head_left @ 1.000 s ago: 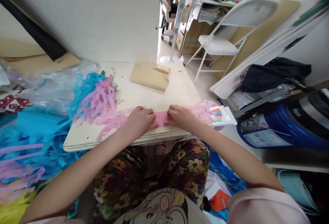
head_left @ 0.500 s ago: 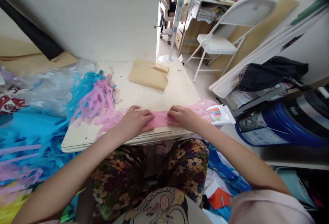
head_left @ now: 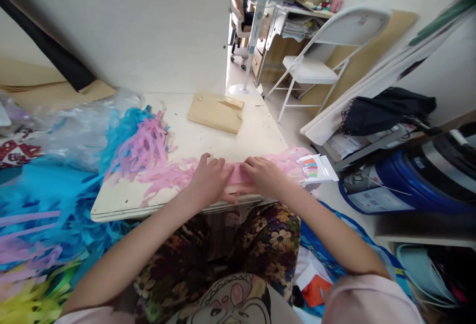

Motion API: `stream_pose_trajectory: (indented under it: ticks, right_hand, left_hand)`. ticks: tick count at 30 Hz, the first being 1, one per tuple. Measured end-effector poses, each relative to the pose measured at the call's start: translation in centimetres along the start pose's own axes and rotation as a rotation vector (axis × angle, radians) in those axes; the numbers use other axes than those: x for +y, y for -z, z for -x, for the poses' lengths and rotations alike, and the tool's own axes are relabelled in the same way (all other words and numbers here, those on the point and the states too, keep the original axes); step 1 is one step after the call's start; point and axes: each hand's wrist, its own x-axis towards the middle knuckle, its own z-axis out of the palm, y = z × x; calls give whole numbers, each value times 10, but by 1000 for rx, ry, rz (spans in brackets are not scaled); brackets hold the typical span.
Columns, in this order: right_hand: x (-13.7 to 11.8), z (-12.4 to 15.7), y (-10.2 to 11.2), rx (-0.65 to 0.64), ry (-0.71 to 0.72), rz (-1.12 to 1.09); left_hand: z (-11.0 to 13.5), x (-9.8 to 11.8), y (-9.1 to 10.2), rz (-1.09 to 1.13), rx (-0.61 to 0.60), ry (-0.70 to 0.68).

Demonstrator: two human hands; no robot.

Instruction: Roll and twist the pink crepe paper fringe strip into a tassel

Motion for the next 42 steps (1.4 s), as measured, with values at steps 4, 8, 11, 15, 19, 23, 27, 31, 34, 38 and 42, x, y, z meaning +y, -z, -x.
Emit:
stream_pose_trajectory:
  ticks: [4, 8, 11, 15, 19, 23, 27, 31, 34, 38, 42]
  right_hand:
    - [-18, 7, -8, 118, -108, 19]
    - [-43, 14, -28, 254, -177, 22]
    - [-53, 19, -42, 290, -231, 17]
    - [-47, 29, -49, 294, -344, 22]
    - [-33, 40, -48, 287, -419, 58]
    - [-29, 43, -43, 263, -433, 74]
    - [-36, 40, -36, 255, -396, 87]
    - [-43, 40, -32, 304, -483, 114]
    - [-45, 38, -30, 336, -508, 107]
    - [-39, 26, -31, 310, -397, 82]
    - [-27, 13, -39, 235, -339, 73]
  left_hand:
    - [4, -5, -7, -10, -11, -36]
    - [6, -8, -8, -2, -20, -44]
    - [6, -8, -7, -1, -38, -41]
    - [4, -8, -6, 11, -60, -49]
    - [4, -8, -6, 21, -76, -44]
    - [4, -7, -5, 19, -76, -36]
    - [5, -7, -6, 19, -54, -32]
    - [6, -7, -7, 11, -40, -30]
    - [6, -7, -8, 4, -36, -29]
    - [5, -7, -7, -4, -34, -39]
    - [6, -8, -7, -5, -44, -46]
